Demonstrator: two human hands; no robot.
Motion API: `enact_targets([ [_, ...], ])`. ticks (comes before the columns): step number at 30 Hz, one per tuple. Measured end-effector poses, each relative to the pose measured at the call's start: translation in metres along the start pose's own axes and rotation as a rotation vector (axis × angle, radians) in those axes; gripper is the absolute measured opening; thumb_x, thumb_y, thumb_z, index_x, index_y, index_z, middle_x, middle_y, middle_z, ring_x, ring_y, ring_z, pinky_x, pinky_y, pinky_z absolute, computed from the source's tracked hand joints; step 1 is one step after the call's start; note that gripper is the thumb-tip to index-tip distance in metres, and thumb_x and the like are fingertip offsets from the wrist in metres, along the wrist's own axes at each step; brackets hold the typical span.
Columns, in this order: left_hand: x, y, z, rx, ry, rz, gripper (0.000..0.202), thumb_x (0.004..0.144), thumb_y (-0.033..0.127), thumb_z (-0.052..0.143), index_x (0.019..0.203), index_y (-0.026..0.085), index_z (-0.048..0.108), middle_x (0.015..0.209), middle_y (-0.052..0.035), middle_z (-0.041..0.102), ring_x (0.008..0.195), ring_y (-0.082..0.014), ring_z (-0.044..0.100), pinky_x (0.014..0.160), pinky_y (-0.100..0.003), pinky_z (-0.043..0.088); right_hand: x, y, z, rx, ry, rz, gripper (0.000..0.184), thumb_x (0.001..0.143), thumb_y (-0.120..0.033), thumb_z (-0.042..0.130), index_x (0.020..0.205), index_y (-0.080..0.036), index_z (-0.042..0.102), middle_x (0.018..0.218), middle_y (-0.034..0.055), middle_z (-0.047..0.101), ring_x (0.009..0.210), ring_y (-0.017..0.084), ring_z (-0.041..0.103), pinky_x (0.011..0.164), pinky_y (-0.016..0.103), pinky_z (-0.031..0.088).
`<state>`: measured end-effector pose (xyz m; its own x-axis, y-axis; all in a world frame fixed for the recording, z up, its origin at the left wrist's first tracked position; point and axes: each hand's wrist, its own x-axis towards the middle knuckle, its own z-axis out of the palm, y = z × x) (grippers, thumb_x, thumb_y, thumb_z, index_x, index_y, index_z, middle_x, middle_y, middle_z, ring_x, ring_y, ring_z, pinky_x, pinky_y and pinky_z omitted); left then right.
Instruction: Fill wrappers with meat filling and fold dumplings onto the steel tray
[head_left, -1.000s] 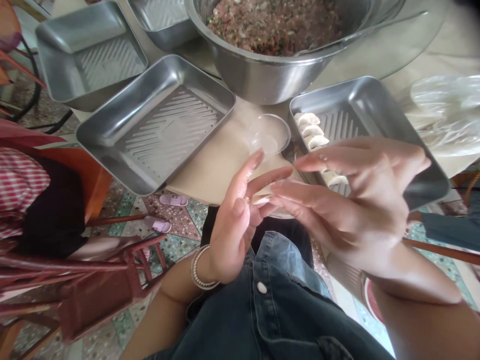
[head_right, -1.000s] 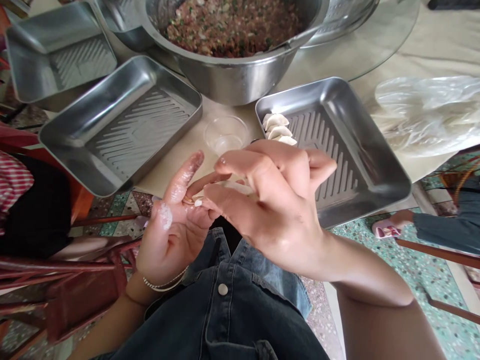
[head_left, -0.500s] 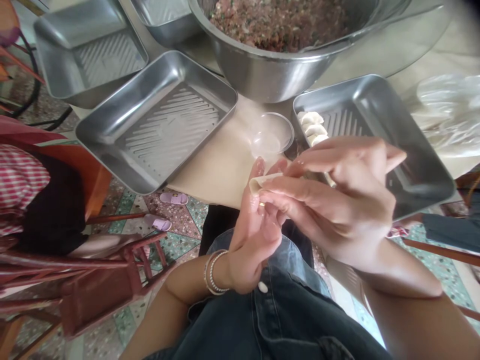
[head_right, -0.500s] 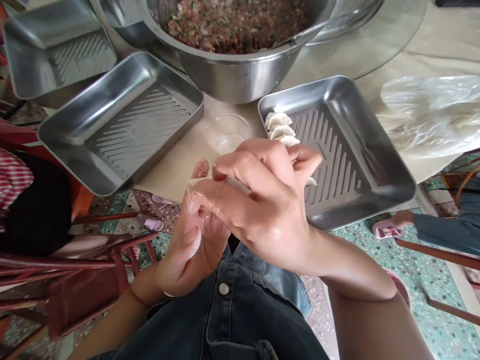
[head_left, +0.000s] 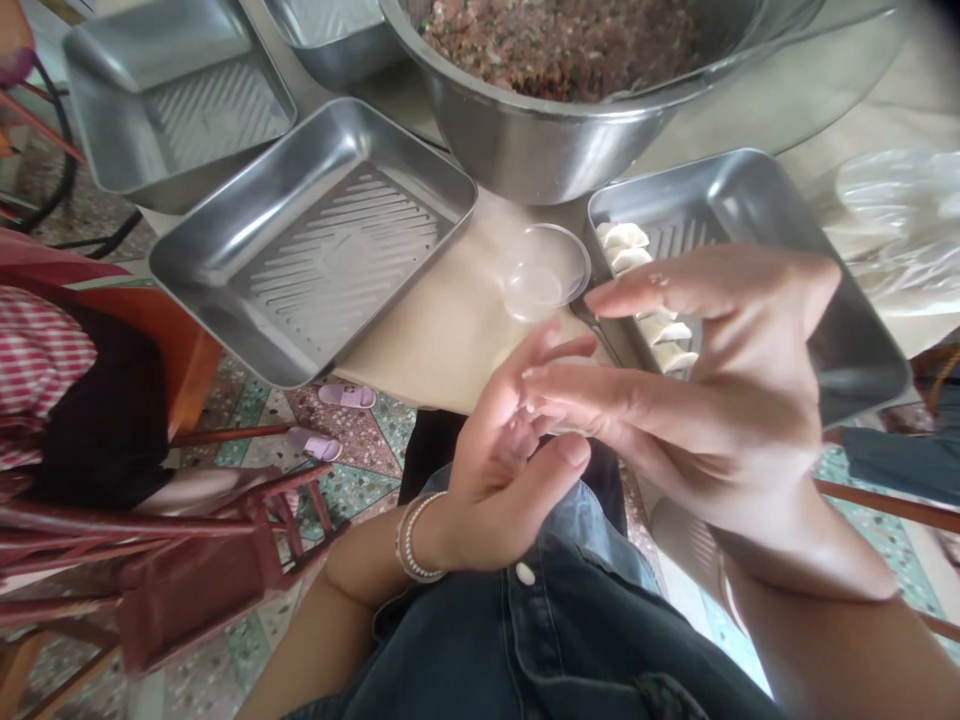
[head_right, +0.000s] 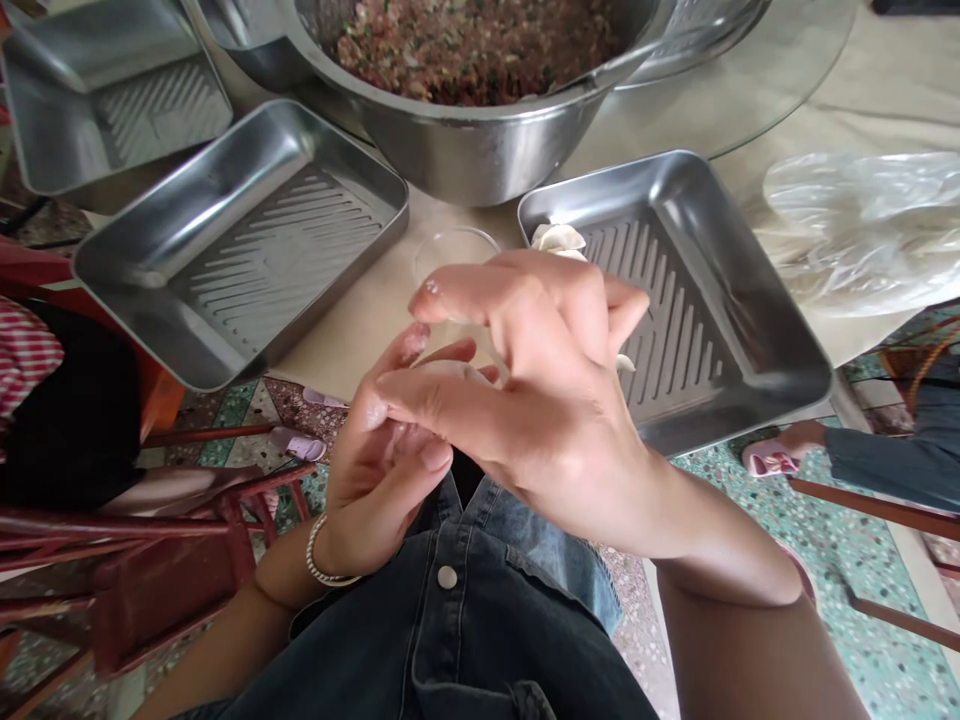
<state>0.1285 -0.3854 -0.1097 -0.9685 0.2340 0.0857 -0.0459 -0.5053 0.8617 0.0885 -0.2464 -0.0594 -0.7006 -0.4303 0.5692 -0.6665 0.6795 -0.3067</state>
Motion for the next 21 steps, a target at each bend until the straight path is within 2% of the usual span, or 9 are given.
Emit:
enact_targets([
  [3, 0.004, 0.001, -0.006, 0.064, -0.017, 0.006, 0.058, 0.089, 0.014, 0.056, 0.139, 0.04, 0.042, 0.138, 0.0052, 0.053, 0.131, -0.0228, 0.048, 0.11, -0.04, 0.042, 0.0, 0.002, -0.002, 0.083, -0.03, -0.024, 0.019, 0.084, -0.017, 0.067, 0.098, -0.03, 0.068, 0.101, 0.0041, 0.059, 0.105, 0.026, 0.055, 0.086, 0.049, 0.043],
  [6, 0.009, 0.001, -0.011, 0.141, -0.066, 0.061, 0.047, 0.088, 0.018, 0.057, 0.132, 0.035, 0.052, 0.123, 0.0041, 0.065, 0.114, -0.0219, 0.061, 0.097, -0.035, 0.052, 0.0, 0.005, -0.003, 0.146, -0.026, -0.104, 0.015, 0.086, -0.017, 0.064, 0.099, -0.023, 0.067, 0.094, 0.0039, 0.06, 0.105, 0.025, 0.055, 0.086, 0.046, 0.042],
  [9, 0.011, 0.003, -0.014, 0.233, -0.065, 0.092, 0.041, 0.088, 0.016, 0.056, 0.125, 0.035, 0.058, 0.11, 0.0032, 0.07, 0.101, -0.0218, 0.067, 0.085, -0.036, 0.057, 0.001, 0.006, -0.004, 0.15, -0.055, -0.113, 0.015, 0.089, -0.021, 0.06, 0.102, -0.025, 0.067, 0.099, 0.0033, 0.059, 0.11, 0.025, 0.052, 0.09, 0.045, 0.039],
  [12, 0.01, 0.005, -0.013, 0.321, -0.039, 0.134, 0.04, 0.087, 0.016, 0.057, 0.123, 0.032, 0.06, 0.118, 0.0032, 0.067, 0.107, -0.0229, 0.065, 0.09, -0.036, 0.056, 0.002, 0.002, -0.005, 0.172, -0.087, -0.144, 0.013, 0.09, -0.029, 0.059, 0.1, -0.027, 0.068, 0.11, 0.0038, 0.058, 0.114, 0.026, 0.051, 0.091, 0.045, 0.038],
  [16, 0.008, 0.006, -0.013, 0.406, -0.021, 0.145, 0.028, 0.085, 0.019, 0.058, 0.111, 0.026, 0.067, 0.102, 0.0013, 0.07, 0.088, -0.0196, 0.069, 0.077, -0.031, 0.058, 0.004, -0.005, -0.003, 0.201, -0.109, -0.166, 0.01, 0.091, -0.019, 0.056, 0.088, -0.02, 0.065, 0.104, 0.0028, 0.059, 0.109, 0.023, 0.054, 0.087, 0.042, 0.038],
  [19, 0.008, 0.006, -0.013, 0.436, -0.017, 0.149, 0.021, 0.087, 0.023, 0.058, 0.104, 0.027, 0.069, 0.111, 0.0014, 0.068, 0.098, -0.0225, 0.067, 0.084, -0.034, 0.056, 0.003, -0.006, -0.004, 0.214, -0.113, -0.157, 0.01, 0.092, -0.018, 0.055, 0.09, -0.02, 0.065, 0.1, 0.0027, 0.057, 0.112, 0.021, 0.052, 0.092, 0.04, 0.04],
  [21, 0.009, 0.007, -0.013, 0.393, 0.0, 0.153, 0.019, 0.085, 0.027, 0.061, 0.102, 0.03, 0.069, 0.115, 0.0037, 0.067, 0.107, -0.0239, 0.064, 0.088, -0.034, 0.055, -0.001, -0.005, -0.004, 0.205, -0.1, -0.155, 0.012, 0.092, -0.025, 0.057, 0.1, -0.023, 0.065, 0.107, 0.0033, 0.055, 0.115, 0.022, 0.05, 0.094, 0.041, 0.04],
])
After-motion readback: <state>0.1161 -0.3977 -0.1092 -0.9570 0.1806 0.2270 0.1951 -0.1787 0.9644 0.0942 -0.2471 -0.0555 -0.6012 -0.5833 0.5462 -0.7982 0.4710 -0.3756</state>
